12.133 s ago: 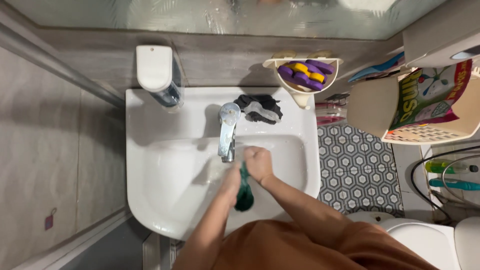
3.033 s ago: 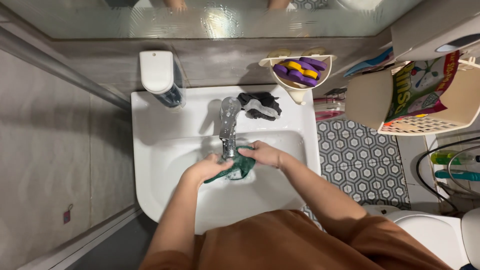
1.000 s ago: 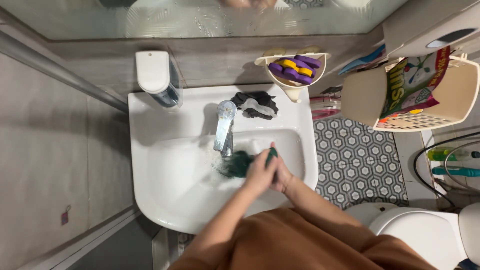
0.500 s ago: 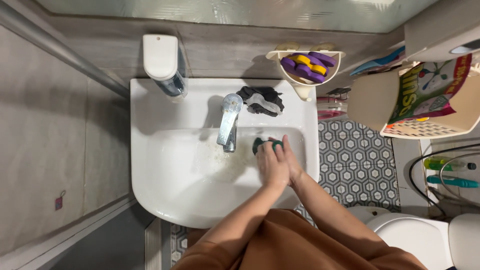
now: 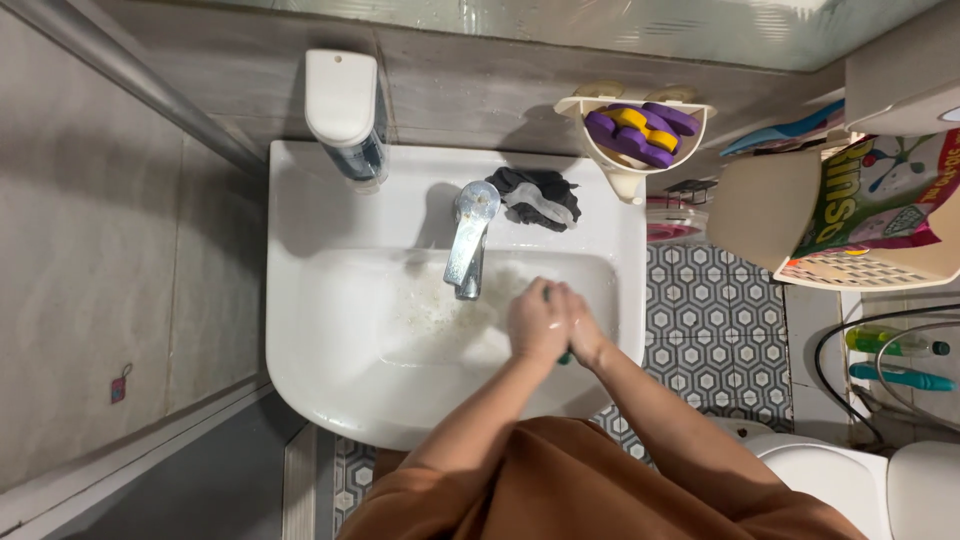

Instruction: Hand-wash small cloths in a bathroom sink.

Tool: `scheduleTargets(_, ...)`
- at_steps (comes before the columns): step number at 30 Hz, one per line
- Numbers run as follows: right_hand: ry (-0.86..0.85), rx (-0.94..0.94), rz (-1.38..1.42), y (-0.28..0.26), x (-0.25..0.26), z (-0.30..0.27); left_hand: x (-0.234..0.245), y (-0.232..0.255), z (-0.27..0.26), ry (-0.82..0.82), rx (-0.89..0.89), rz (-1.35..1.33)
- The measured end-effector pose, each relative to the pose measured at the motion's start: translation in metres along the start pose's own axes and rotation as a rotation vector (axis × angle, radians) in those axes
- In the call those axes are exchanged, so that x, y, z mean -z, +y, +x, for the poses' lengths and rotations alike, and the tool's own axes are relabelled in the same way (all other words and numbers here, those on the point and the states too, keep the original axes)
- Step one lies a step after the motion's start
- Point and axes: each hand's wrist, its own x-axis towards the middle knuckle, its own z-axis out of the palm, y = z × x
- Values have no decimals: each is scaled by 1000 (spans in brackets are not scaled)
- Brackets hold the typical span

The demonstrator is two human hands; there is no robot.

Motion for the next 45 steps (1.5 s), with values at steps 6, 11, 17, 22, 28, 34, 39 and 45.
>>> scheduleTargets(6,-223,208,-945,-62,-33,-9,57,-130,27,-47,258,156)
scheduleTargets(11,-244,203,-930,-18,-129,21,132,-142,47,211,293,33)
scheduleTargets(17,-608,342,-897,-53,-187,-20,196,-70,50,283,405,-91)
scheduleTargets(22,-680,560,-794,-30,-174,-25,208,-74,55,310,466,-239)
scheduleTargets(28,-997,181,-978,-83,-73,-28,204,-75,55,239,494,-308)
scheduleTargets(34,-437,91,-55,-148,14,-12,175,-51,49,-62,405,92)
scheduleTargets(39,-753,15,414,-265,-17,-35,127,-67,47,-233,-112,554)
scheduleTargets(45,-680,-25,590,-323,-27,-26,121,-22,42,-248,142,179)
